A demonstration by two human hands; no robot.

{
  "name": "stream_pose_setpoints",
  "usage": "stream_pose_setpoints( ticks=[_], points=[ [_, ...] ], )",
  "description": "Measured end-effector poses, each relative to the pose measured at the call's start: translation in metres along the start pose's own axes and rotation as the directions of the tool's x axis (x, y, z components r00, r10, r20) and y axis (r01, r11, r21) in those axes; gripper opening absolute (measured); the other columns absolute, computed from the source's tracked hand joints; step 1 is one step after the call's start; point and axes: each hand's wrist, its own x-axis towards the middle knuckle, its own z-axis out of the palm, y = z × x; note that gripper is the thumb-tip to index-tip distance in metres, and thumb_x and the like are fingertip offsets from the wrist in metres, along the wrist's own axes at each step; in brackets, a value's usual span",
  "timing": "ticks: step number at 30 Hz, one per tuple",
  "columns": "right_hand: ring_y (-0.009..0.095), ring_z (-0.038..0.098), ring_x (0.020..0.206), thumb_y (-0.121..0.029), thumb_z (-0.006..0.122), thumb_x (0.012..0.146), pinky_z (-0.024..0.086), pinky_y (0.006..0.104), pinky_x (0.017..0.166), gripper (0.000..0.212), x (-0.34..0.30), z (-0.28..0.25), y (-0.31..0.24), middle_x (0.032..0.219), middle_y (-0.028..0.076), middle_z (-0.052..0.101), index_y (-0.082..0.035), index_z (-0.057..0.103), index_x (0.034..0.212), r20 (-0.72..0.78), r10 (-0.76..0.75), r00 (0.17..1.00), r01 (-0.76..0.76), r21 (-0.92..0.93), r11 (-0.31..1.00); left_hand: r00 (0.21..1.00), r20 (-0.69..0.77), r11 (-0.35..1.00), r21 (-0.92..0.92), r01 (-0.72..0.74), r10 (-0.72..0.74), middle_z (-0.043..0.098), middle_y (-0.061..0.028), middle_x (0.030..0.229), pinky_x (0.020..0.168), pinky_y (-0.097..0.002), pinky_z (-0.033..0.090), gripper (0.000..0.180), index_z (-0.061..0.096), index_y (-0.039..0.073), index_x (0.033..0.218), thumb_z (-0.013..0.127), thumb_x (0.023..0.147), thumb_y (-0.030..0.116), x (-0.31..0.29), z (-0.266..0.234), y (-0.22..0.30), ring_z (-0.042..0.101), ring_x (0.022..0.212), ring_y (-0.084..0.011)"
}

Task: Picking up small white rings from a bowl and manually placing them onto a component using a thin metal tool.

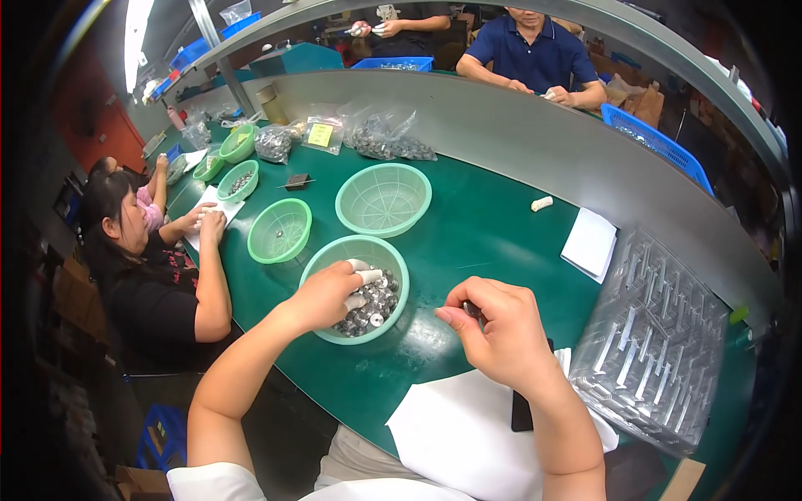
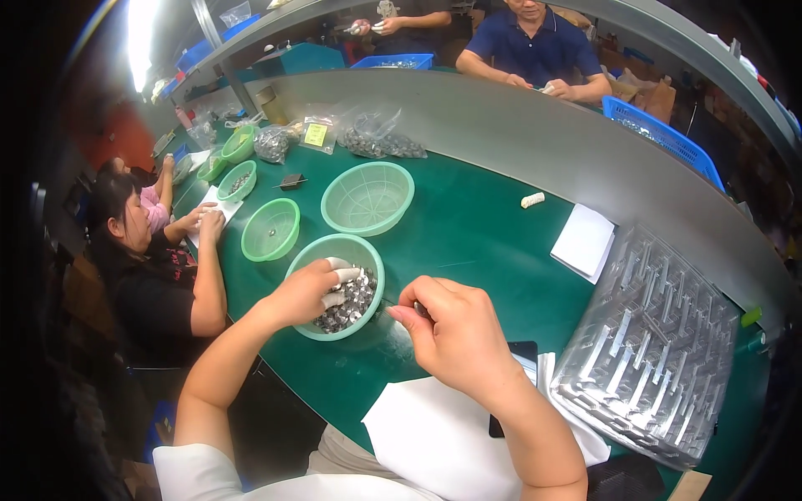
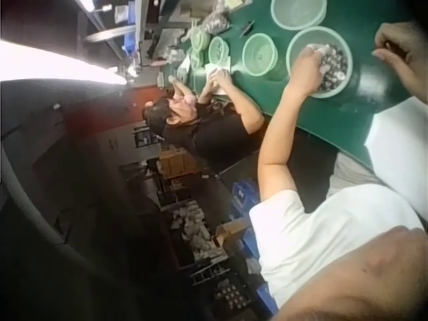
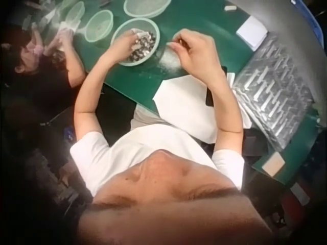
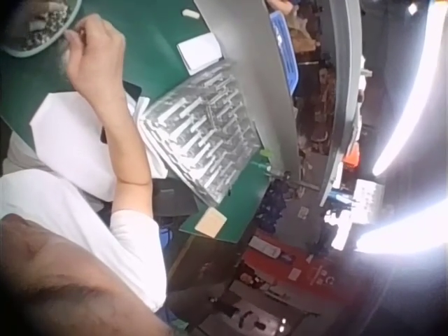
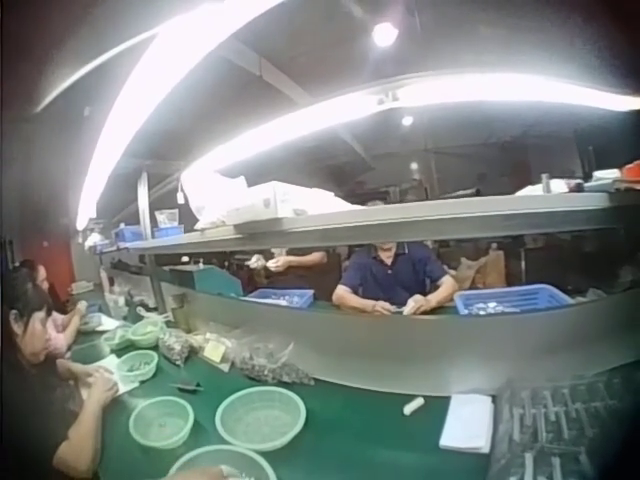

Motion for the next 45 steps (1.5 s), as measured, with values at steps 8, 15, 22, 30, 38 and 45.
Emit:
stream_pose_setpoints(
  ticks=[8,15,22,30,38,45],
  points=[
    [0.02,0.058,0.057,-0.003,0.066,0.094,0.048,0.0309,0.055,0.009,-0.001,0.003,0.001,0.07,0.01,0.063,0.001,0.06,0.089,0.063,-0.008,0.998,-0.002,0.151,0.989,0.948,0.285,0.981,0.167,0.1,-0.145,0.066,-0.0183,0.105,0.084,-0.0482,0.053,0.033,0.071,0.006,0.117,0.074,0.084,0.008,0.014,0.011,-0.015,0.064,0.096,-0.0421],
    [0.018,0.052,0.051,-0.014,0.062,0.102,0.041,0.0319,0.05,0.021,-0.001,-0.002,0.004,0.06,0.007,0.056,-0.001,0.056,0.087,0.07,0.059,0.996,-0.058,-0.021,0.998,0.975,-0.051,0.956,-0.21,0.203,-0.218,0.069,-0.0122,0.085,0.071,-0.0354,0.054,0.012,0.077,0.004,0.098,0.076,0.087,0.006,0.015,-0.004,0.008,0.068,0.078,-0.0245],
    [0.012,0.051,0.049,-0.012,0.062,0.103,0.038,0.0292,0.047,0.018,0.001,0.004,0.014,0.06,0.005,0.056,-0.001,0.055,0.09,-0.086,0.095,0.992,-0.083,0.136,0.987,0.924,-0.057,0.217,-0.976,0.028,-0.378,0.074,-0.0078,0.093,0.06,-0.0224,0.049,0.018,0.072,-0.001,0.112,0.062,0.1,0.009,0.048,0.012,0.082,0.065,0.069,-0.0106],
    [0.016,0.057,0.05,-0.007,0.066,0.098,0.043,0.0297,0.047,0.01,0.003,0.019,0.029,0.066,0.008,0.062,-0.001,0.059,0.092,-0.203,-0.035,0.978,0.011,-0.116,0.993,0.919,-0.062,-0.005,-0.998,-0.069,-0.39,0.075,-0.0098,0.1,0.063,-0.0233,0.05,0.021,0.072,0.0,0.115,0.059,0.102,0.01,0.045,0.039,0.1,0.07,0.076,-0.0142],
    [0.028,0.059,0.051,-0.006,0.069,0.093,0.045,0.035,0.047,0.011,0.003,0.022,0.029,0.068,0.012,0.062,-0.002,0.059,0.089,-0.212,-0.114,0.97,0.03,-0.365,0.93,0.842,-0.418,0.532,-0.824,-0.194,-0.341,0.076,-0.0097,0.102,0.07,-0.0265,0.056,0.025,0.071,-0.002,0.122,0.064,0.097,0.0,0.039,0.05,0.107,0.073,0.081,-0.0166],
    [0.029,0.06,0.052,-0.006,0.069,0.093,0.046,0.036,0.047,0.013,0.001,0.026,0.031,0.068,0.012,0.062,-0.002,0.058,0.088,-0.204,-0.122,0.971,0.031,-0.401,0.916,0.868,-0.372,0.465,-0.864,-0.193,-0.329,0.076,-0.0131,0.102,0.075,-0.0288,0.058,0.029,0.07,-0.004,0.123,0.065,0.095,-0.005,0.036,0.056,0.103,0.073,0.086,-0.0171]
  ],
)
